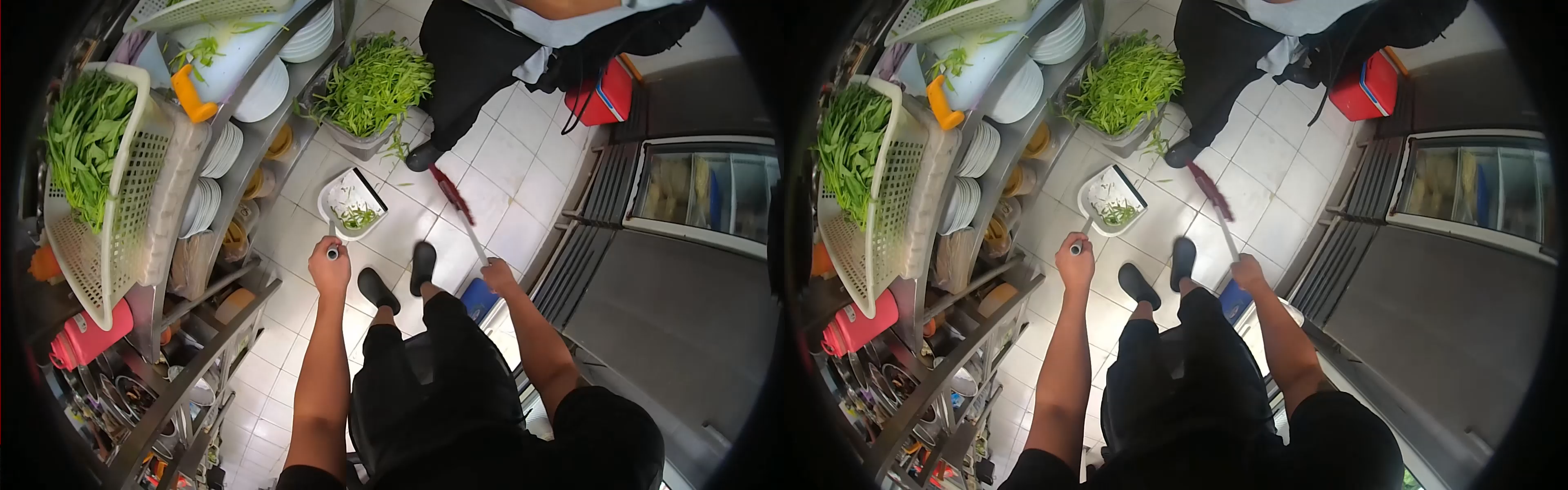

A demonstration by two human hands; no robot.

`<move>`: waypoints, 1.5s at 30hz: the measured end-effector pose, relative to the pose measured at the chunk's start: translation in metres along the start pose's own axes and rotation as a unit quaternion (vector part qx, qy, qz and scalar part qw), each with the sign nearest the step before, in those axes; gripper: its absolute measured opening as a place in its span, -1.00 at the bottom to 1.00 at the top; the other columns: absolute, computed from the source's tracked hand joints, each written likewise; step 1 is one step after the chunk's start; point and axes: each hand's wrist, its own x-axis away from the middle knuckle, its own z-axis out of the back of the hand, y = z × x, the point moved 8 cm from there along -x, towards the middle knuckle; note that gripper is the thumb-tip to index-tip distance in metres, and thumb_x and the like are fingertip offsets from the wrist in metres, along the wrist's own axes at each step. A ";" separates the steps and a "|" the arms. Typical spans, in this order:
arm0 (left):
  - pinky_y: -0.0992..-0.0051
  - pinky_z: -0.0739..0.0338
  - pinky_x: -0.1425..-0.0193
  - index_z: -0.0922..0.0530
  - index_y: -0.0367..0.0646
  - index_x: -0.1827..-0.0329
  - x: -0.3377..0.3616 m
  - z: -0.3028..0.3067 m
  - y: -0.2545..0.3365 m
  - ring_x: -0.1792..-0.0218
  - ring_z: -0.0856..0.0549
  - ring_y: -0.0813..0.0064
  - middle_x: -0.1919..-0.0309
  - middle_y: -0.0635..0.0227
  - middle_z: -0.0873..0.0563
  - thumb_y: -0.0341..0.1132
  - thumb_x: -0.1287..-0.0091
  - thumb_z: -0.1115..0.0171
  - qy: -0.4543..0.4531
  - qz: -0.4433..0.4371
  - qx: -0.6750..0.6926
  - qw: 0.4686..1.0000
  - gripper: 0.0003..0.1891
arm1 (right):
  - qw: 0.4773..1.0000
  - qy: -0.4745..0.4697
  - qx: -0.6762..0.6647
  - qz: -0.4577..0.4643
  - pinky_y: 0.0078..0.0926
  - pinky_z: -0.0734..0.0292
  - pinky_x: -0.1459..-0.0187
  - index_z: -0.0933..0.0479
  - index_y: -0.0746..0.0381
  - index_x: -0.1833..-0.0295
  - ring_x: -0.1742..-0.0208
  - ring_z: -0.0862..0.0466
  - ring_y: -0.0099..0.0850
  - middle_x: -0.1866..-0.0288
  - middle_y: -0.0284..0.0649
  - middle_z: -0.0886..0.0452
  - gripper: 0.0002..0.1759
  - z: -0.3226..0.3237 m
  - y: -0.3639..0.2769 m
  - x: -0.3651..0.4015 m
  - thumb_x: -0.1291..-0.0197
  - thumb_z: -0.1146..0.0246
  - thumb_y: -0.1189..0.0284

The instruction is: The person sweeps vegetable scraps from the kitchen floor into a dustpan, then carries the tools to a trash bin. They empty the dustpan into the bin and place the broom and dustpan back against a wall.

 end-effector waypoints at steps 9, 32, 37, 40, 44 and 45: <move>0.14 -0.60 0.04 -0.68 -0.10 0.25 -0.020 -0.018 -0.016 0.18 -0.73 -0.04 0.25 0.09 -0.76 -0.37 -0.19 -0.28 -0.010 0.069 -0.042 0.997 -0.90 | 0.987 -0.033 -0.140 0.076 -0.39 -0.26 0.73 -0.52 0.28 0.19 0.71 -0.42 -0.46 0.59 -0.30 -0.38 -0.88 -0.001 -0.076 0.002 -0.27 -0.12 0.47; 0.15 -0.61 0.02 -0.67 -0.08 0.23 -0.014 -0.024 0.009 0.16 -0.74 -0.03 0.22 0.08 -0.76 -0.34 -0.21 -0.27 -0.002 0.064 -0.050 0.997 -0.89 | 0.947 -0.214 -0.226 -0.075 -0.63 -0.29 0.62 -0.43 0.16 0.23 0.59 -0.40 -0.59 0.43 -0.30 -0.51 -0.90 0.056 -0.279 -0.103 -0.25 -0.23 0.46; 0.15 -0.61 0.04 -0.67 -0.09 0.23 -0.006 -0.026 0.010 0.17 -0.73 -0.02 0.23 0.08 -0.75 -0.37 -0.18 -0.27 -0.022 0.049 -0.056 0.997 -0.88 | 0.944 -0.235 -0.216 -0.086 -0.66 -0.32 0.57 -0.45 0.20 0.31 0.57 -0.42 -0.61 0.47 -0.33 -0.49 -0.91 0.075 -0.288 -0.166 -0.25 -0.23 0.51; 0.16 -0.60 0.05 -0.67 -0.12 0.23 0.000 -0.020 0.006 0.18 -0.73 -0.03 0.24 0.07 -0.74 -0.40 -0.17 -0.25 -0.003 0.036 -0.028 0.999 -0.87 | 0.931 -0.236 -0.259 -0.104 -0.66 -0.32 0.56 -0.45 0.20 0.37 0.57 -0.42 -0.62 0.49 -0.35 -0.47 -0.87 0.057 -0.282 -0.197 -0.25 -0.21 0.52; 0.19 -0.60 0.04 -0.66 -0.17 0.23 0.008 -0.009 -0.002 0.19 -0.73 -0.02 0.24 0.06 -0.74 -0.44 -0.16 -0.22 0.008 0.054 -0.010 0.998 -0.86 | 0.918 -0.284 -0.257 -0.108 -0.64 -0.28 0.59 -0.44 0.23 0.34 0.58 -0.41 -0.60 0.49 -0.31 -0.47 -0.89 0.013 -0.261 -0.195 -0.26 -0.20 0.51; 0.19 -0.60 0.04 -0.66 -0.17 0.23 0.010 -0.007 -0.004 0.19 -0.73 -0.02 0.24 0.06 -0.74 -0.44 -0.16 -0.22 0.008 0.054 -0.009 0.998 -0.86 | 0.915 -0.303 -0.244 -0.104 -0.63 -0.28 0.59 -0.45 0.24 0.33 0.58 -0.41 -0.59 0.49 -0.30 -0.47 -0.89 0.004 -0.257 -0.189 -0.25 -0.22 0.51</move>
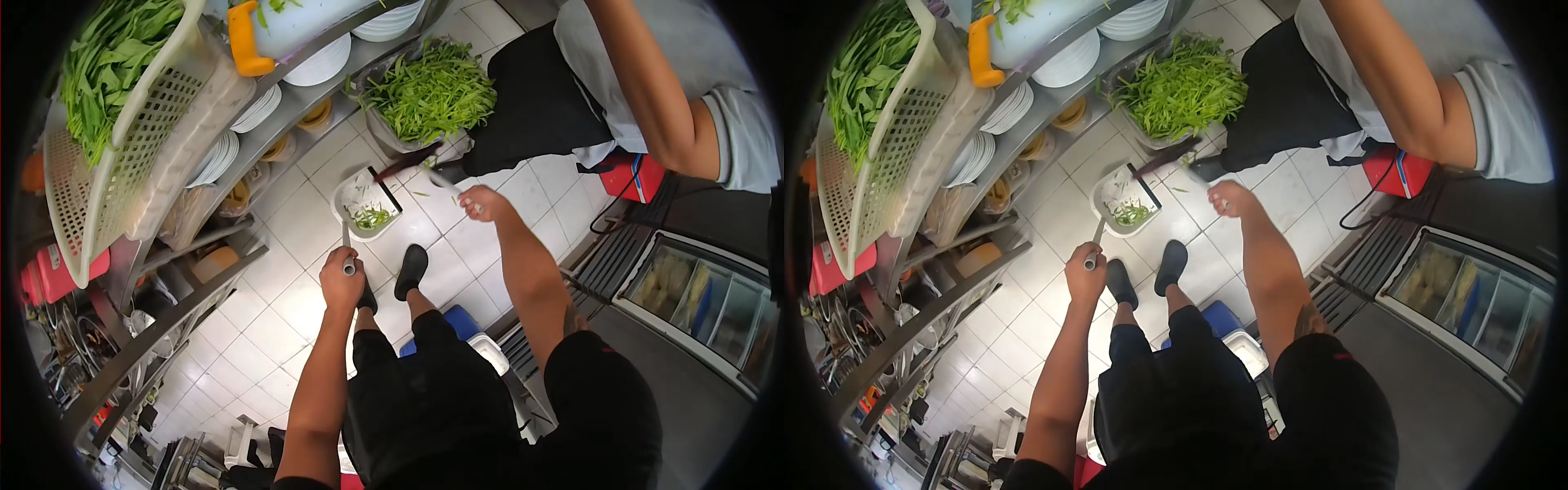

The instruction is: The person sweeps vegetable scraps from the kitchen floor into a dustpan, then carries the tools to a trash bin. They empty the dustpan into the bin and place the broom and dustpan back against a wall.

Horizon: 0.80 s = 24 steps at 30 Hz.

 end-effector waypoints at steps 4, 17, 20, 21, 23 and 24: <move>0.23 -0.61 0.03 -0.66 -0.19 0.22 0.010 0.008 -0.009 0.18 -0.75 0.00 0.23 0.06 -0.75 -0.46 -0.16 -0.22 0.002 0.024 0.021 0.999 -0.85 | 0.996 0.012 0.090 -0.005 -0.55 -0.23 0.69 -0.51 0.31 0.27 0.66 -0.39 -0.53 0.48 -0.23 -0.51 -0.86 -0.027 0.035 0.029 -0.21 -0.32 0.48; 0.18 -0.62 0.10 -0.64 -0.15 0.27 -0.015 0.006 0.026 0.24 -0.74 0.00 0.27 0.14 -0.74 -0.47 -0.14 -0.26 -0.016 -0.018 -0.006 1.000 -0.89 | 0.979 0.129 0.091 0.126 -0.53 -0.26 0.65 -0.51 0.38 0.10 0.60 -0.38 -0.55 0.42 -0.29 -0.47 -0.80 -0.020 0.041 0.134 -0.16 -0.19 0.56; 0.15 -0.62 0.12 -0.63 -0.14 0.27 -0.030 -0.003 0.041 0.22 -0.72 0.02 0.25 0.17 -0.74 -0.47 -0.14 -0.29 -0.032 -0.037 -0.027 0.998 -0.89 | 0.978 0.137 -0.002 0.159 -0.55 -0.21 0.67 -0.49 0.31 0.21 0.63 -0.33 -0.59 0.46 -0.34 -0.41 -0.91 -0.022 0.037 0.128 -0.14 -0.17 0.57; 0.15 -0.62 0.11 -0.63 -0.13 0.26 -0.035 -0.006 0.044 0.22 -0.72 0.01 0.24 0.17 -0.74 -0.46 -0.13 -0.29 -0.033 -0.037 -0.031 0.998 -0.88 | 0.977 0.139 -0.002 0.161 -0.55 -0.20 0.68 -0.49 0.30 0.23 0.64 -0.32 -0.59 0.47 -0.34 -0.41 -0.92 -0.025 0.036 0.131 -0.14 -0.16 0.57; 0.15 -0.62 0.10 -0.63 -0.13 0.26 -0.042 -0.012 0.048 0.21 -0.72 0.01 0.22 0.17 -0.74 -0.46 -0.13 -0.30 -0.037 -0.040 -0.033 0.998 -0.88 | 0.976 0.139 0.025 0.166 -0.54 -0.19 0.70 -0.54 0.32 0.14 0.66 -0.33 -0.57 0.47 -0.31 -0.43 -0.82 -0.020 0.045 0.137 -0.13 -0.16 0.55; 0.15 -0.62 0.09 -0.64 -0.13 0.25 -0.045 -0.014 0.051 0.21 -0.72 0.01 0.21 0.17 -0.74 -0.46 -0.13 -0.30 -0.036 -0.045 -0.032 0.998 -0.87 | 0.975 0.143 0.022 0.166 -0.54 -0.19 0.70 -0.54 0.32 0.14 0.66 -0.33 -0.57 0.47 -0.31 -0.43 -0.82 -0.012 0.058 0.145 -0.13 -0.16 0.55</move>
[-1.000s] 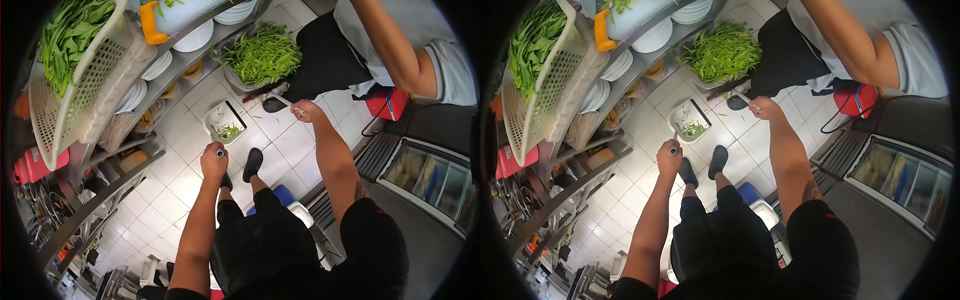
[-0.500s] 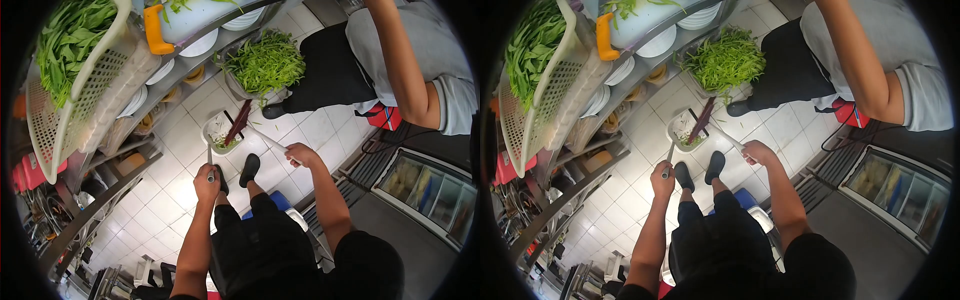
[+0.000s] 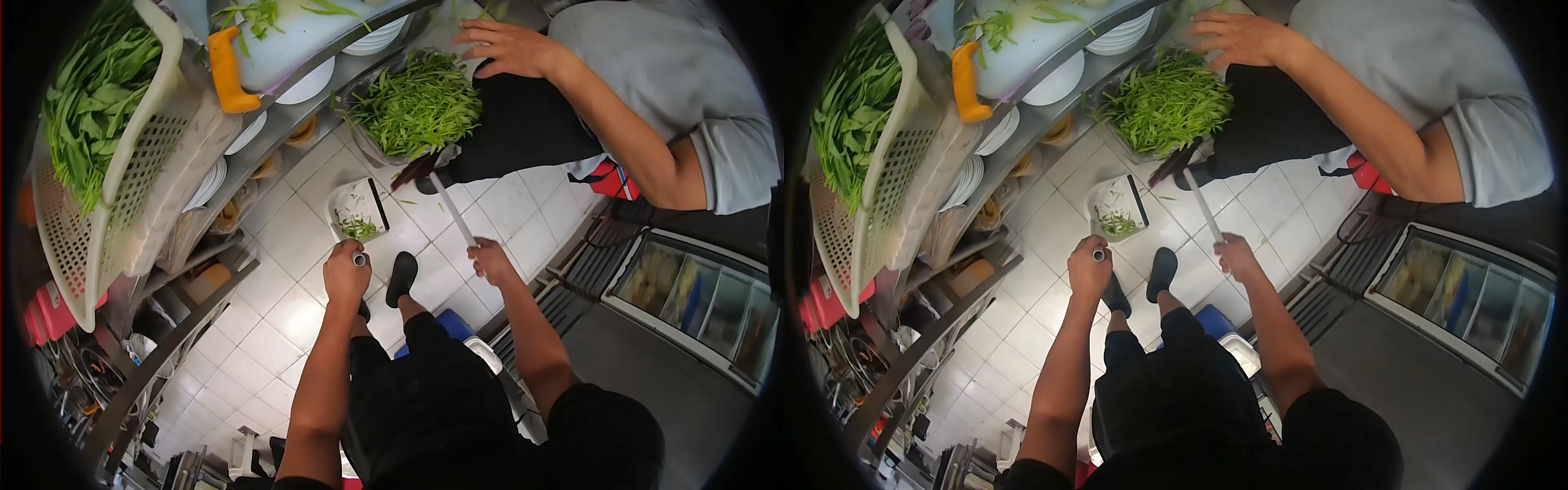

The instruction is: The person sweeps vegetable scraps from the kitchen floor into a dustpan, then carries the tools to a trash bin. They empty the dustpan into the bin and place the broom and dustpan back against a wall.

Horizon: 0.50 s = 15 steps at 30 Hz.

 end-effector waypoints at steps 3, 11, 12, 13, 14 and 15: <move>0.15 -0.61 0.08 -0.64 -0.12 0.25 -0.009 0.001 0.008 0.20 -0.72 0.00 0.19 0.17 -0.75 -0.45 -0.13 -0.29 -0.007 -0.003 -0.001 1.000 -0.87 | 0.988 -0.021 0.153 -0.017 -0.43 -0.33 0.63 -0.58 0.32 -0.12 0.60 -0.47 -0.44 0.43 -0.19 -0.52 -0.59 0.025 0.022 0.048 -0.12 -0.19 0.51; 0.13 -0.62 0.06 -0.65 -0.11 0.25 -0.025 0.003 0.017 0.19 -0.73 0.00 0.20 0.15 -0.75 -0.44 -0.13 -0.29 -0.007 0.009 0.001 1.000 -0.87 | 0.799 0.056 0.596 0.053 -0.03 -0.50 -0.19 -0.51 0.35 -0.13 -0.17 -0.59 0.14 -0.10 0.21 -0.61 -0.54 0.145 0.113 0.079 -0.12 -0.17 0.36; 0.13 -0.62 0.06 -0.65 -0.10 0.25 -0.027 -0.001 0.016 0.20 -0.73 0.00 0.21 0.15 -0.75 -0.44 -0.14 -0.29 -0.010 0.008 -0.005 1.000 -0.87 | 0.799 0.064 0.598 0.012 -0.02 -0.52 -0.17 -0.51 0.34 -0.10 -0.14 -0.60 0.14 -0.07 0.19 -0.62 -0.58 0.162 0.122 0.060 -0.15 -0.18 0.37; 0.13 -0.62 0.06 -0.66 -0.10 0.25 -0.028 -0.006 0.016 0.20 -0.73 0.00 0.22 0.14 -0.75 -0.43 -0.14 -0.29 -0.013 0.007 -0.011 1.000 -0.88 | 0.820 0.100 0.562 -0.042 -0.04 -0.54 -0.17 -0.51 0.33 -0.10 -0.14 -0.62 0.12 -0.07 0.18 -0.63 -0.60 0.168 0.116 0.048 -0.16 -0.17 0.39; 0.13 -0.62 0.06 -0.66 -0.10 0.25 -0.030 -0.010 0.016 0.20 -0.73 0.00 0.22 0.14 -0.75 -0.43 -0.14 -0.29 -0.014 0.006 -0.011 1.000 -0.88 | 0.837 0.135 0.522 -0.096 -0.06 -0.56 -0.17 -0.51 0.33 -0.10 -0.13 -0.63 0.10 -0.07 0.16 -0.64 -0.62 0.175 0.107 0.034 -0.17 -0.16 0.41; 0.12 -0.61 0.07 -0.66 -0.10 0.25 -0.030 -0.012 0.016 0.20 -0.73 -0.01 0.22 0.14 -0.74 -0.43 -0.15 -0.29 -0.010 0.002 -0.014 1.000 -0.88 | 0.819 0.171 0.540 -0.087 -0.08 -0.57 -0.16 -0.51 0.32 -0.10 -0.14 -0.63 0.08 -0.07 0.13 -0.65 -0.63 0.185 0.105 0.007 -0.19 -0.16 0.42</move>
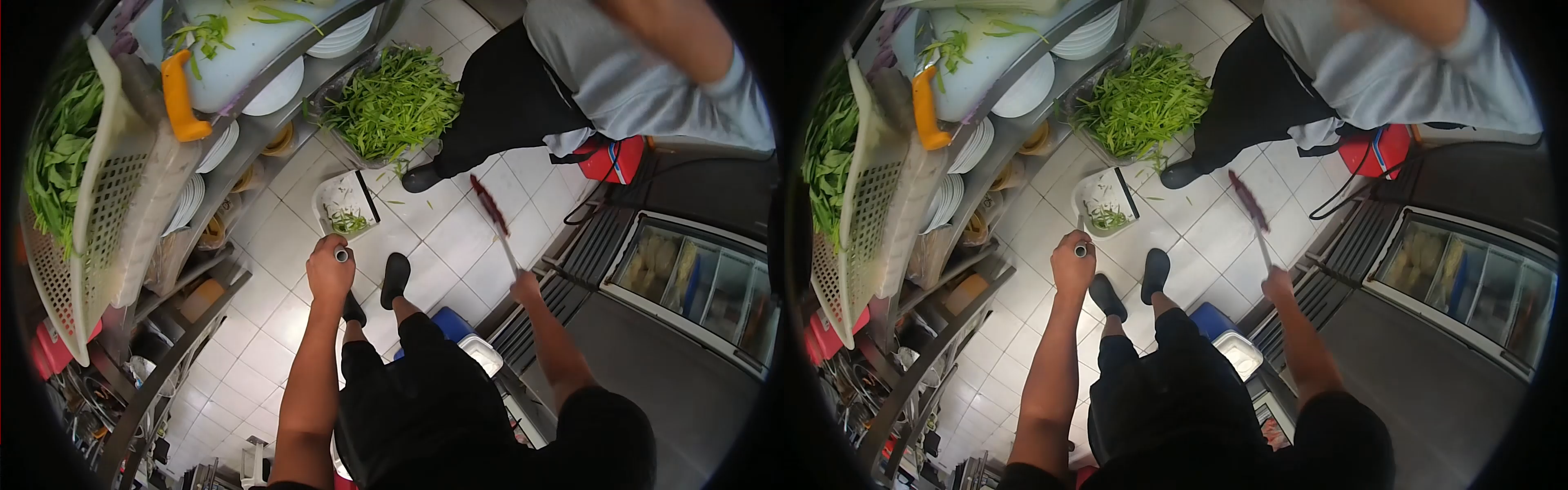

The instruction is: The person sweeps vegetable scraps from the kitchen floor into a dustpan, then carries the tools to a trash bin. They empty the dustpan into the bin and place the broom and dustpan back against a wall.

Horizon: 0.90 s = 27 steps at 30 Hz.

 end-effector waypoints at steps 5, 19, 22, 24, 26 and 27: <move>0.13 -0.61 0.08 -0.66 -0.11 0.25 0.002 -0.005 0.000 0.21 -0.73 -0.02 0.23 0.15 -0.74 -0.42 -0.16 -0.29 -0.004 0.011 -0.014 1.000 -0.88 | 0.993 0.104 0.050 0.010 -0.11 -0.63 -0.13 -0.49 0.24 -0.19 -0.15 -0.67 -0.02 -0.10 0.03 -0.65 -0.62 0.017 -0.045 -0.109 -0.27 -0.14 0.42; 0.16 -0.62 0.12 -0.65 -0.14 0.27 0.009 -0.014 0.007 0.26 -0.73 0.00 0.27 0.14 -0.75 -0.47 -0.13 -0.26 0.012 -0.001 -0.002 1.000 -0.88 | 0.965 0.128 0.219 0.070 -0.16 -0.69 -0.03 -0.43 0.21 -0.24 -0.12 -0.71 -0.08 -0.17 -0.07 -0.62 -0.66 0.083 -0.103 -0.177 -0.44 0.05 0.42; 0.16 -0.63 0.13 -0.65 -0.14 0.27 0.008 -0.013 0.009 0.27 -0.73 -0.01 0.27 0.14 -0.75 -0.47 -0.14 -0.25 0.014 -0.006 -0.010 1.000 -0.88 | 0.965 0.116 0.230 0.052 -0.21 -0.70 -0.03 -0.55 0.20 -0.18 -0.13 -0.71 -0.14 -0.18 -0.12 -0.63 -0.65 0.086 -0.098 -0.173 -0.45 0.04 0.39; 0.16 -0.63 0.13 -0.66 -0.14 0.27 0.007 -0.011 0.010 0.27 -0.73 0.00 0.27 0.13 -0.75 -0.46 -0.14 -0.25 0.016 -0.004 -0.007 1.000 -0.88 | 0.958 0.102 0.265 0.037 -0.27 -0.70 -0.04 -0.65 0.16 -0.15 -0.16 -0.70 -0.21 -0.17 -0.20 -0.65 -0.63 0.074 -0.081 -0.171 -0.46 0.02 0.38; 0.16 -0.63 0.13 -0.66 -0.13 0.26 0.009 -0.011 0.009 0.27 -0.73 0.00 0.27 0.13 -0.75 -0.46 -0.15 -0.25 0.016 -0.003 -0.005 1.000 -0.89 | 0.966 0.050 0.254 0.022 -0.27 -0.68 -0.08 -0.66 0.15 -0.12 -0.19 -0.69 -0.20 -0.18 -0.18 -0.68 -0.67 0.056 -0.064 -0.146 -0.43 -0.03 0.39; 0.16 -0.63 0.14 -0.66 -0.13 0.26 0.010 -0.011 0.008 0.27 -0.73 0.00 0.27 0.13 -0.75 -0.46 -0.15 -0.26 0.021 0.000 -0.003 1.000 -0.89 | 0.975 0.032 0.220 0.006 -0.25 -0.68 -0.09 -0.66 0.19 -0.11 -0.17 -0.71 -0.19 -0.15 -0.13 -0.69 -0.68 0.040 -0.047 -0.145 -0.40 -0.06 0.40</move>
